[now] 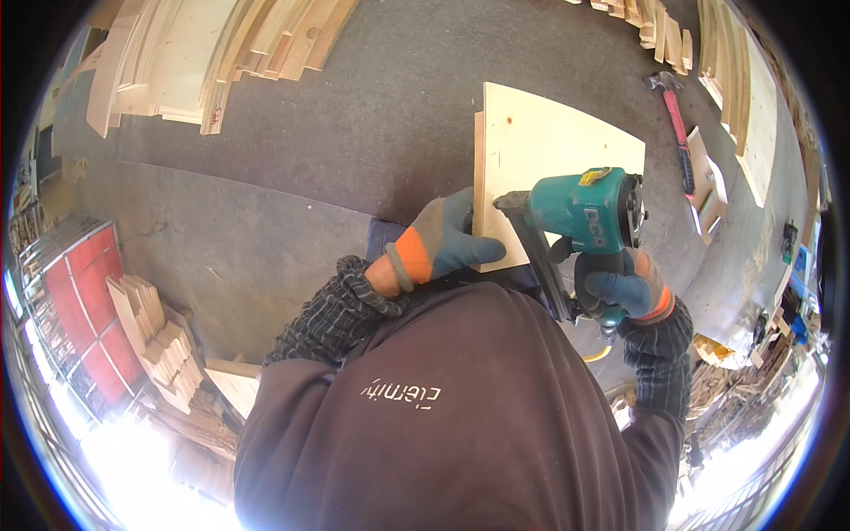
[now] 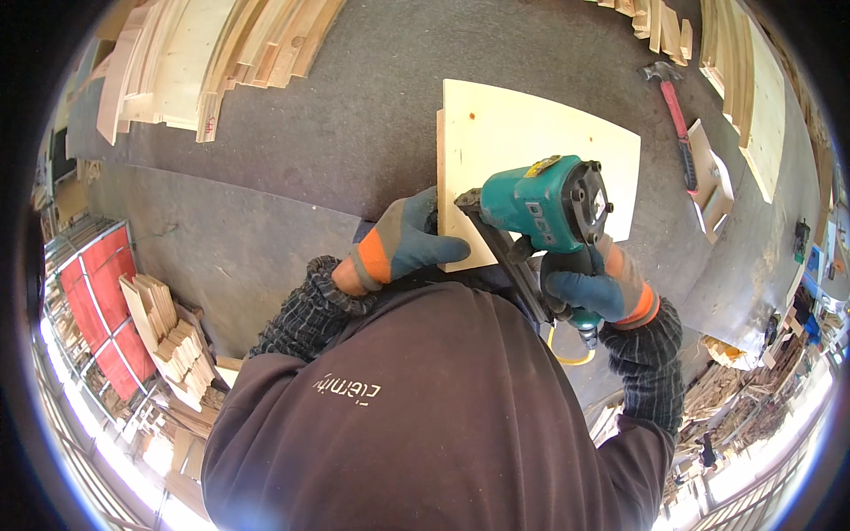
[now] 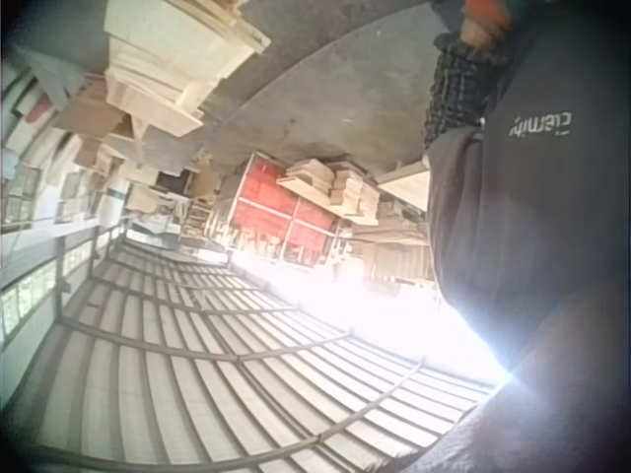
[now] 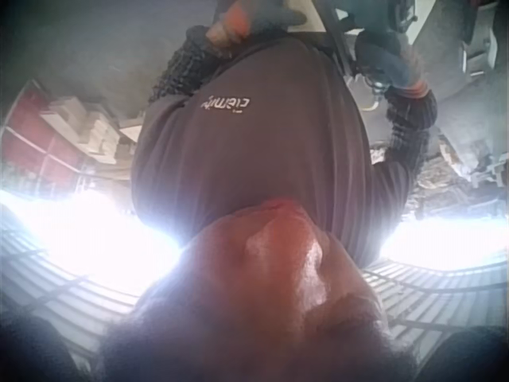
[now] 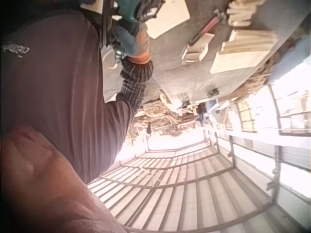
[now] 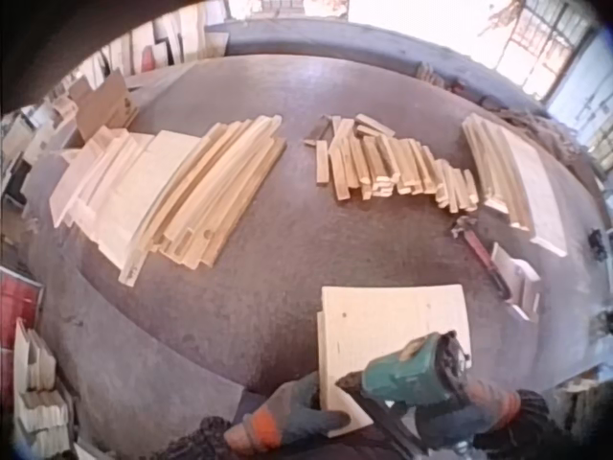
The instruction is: Assembling small wooden components using a pneumatic nail gun in a workshop.
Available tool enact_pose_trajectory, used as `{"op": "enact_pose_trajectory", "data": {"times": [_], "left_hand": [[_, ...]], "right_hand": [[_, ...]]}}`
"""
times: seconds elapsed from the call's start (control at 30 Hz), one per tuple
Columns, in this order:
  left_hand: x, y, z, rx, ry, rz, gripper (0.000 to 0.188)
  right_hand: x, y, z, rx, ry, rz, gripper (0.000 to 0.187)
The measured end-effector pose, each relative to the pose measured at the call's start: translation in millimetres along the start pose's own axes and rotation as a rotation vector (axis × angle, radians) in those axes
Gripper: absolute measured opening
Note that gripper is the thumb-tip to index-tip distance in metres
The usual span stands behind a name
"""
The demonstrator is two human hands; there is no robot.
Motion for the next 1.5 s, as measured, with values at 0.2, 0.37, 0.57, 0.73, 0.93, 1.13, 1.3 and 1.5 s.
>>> {"op": "enact_pose_trajectory", "data": {"times": [0.2,0.37,0.57,0.73,0.93,1.13,1.3,1.5], "left_hand": [[-3.7,3.3,-1.2,0.008,-0.001,-0.023,0.058],[-3.4,2.4,0.4,0.031,0.000,-0.078,0.057],[4.7,1.0,4.1,0.054,0.025,-0.062,0.058],[36.5,-7.7,24.8,-0.008,0.001,0.088,0.066],[144.6,-33.5,68.1,0.154,0.072,-0.050,0.065],[123.9,50.5,45.9,-0.328,0.569,1.150,0.041],[-55.1,181.5,10.5,-0.459,-0.542,0.243,0.020],[-175.8,149.6,-14.1,-1.638,-0.606,0.346,0.030]], "right_hand": [[-5.1,-10.5,1.3,0.016,0.091,-0.008,0.065],[-1.4,-21.0,13.1,0.035,0.094,-0.025,0.065],[-1.9,-15.2,13.4,0.040,0.061,-0.003,0.064],[6.8,8.1,-3.0,0.042,0.195,0.030,0.042],[29.9,83.1,-1.5,0.039,0.520,0.002,0.009],[103.6,237.5,21.3,0.198,1.150,-0.636,0.033],[208.4,420.2,-8.8,-0.668,1.140,-1.077,0.057],[153.6,352.6,73.1,-0.437,1.039,-1.057,0.058]]}}
Point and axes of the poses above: each hand's wrist, its own z-axis towards the middle knuckle, its own x-axis out of the back of the hand, y = z × x, the point moved 2 cm from there along z, towards the middle knuckle, and after that the axes turned 13 degrees about -z, right-handed, at the moved point
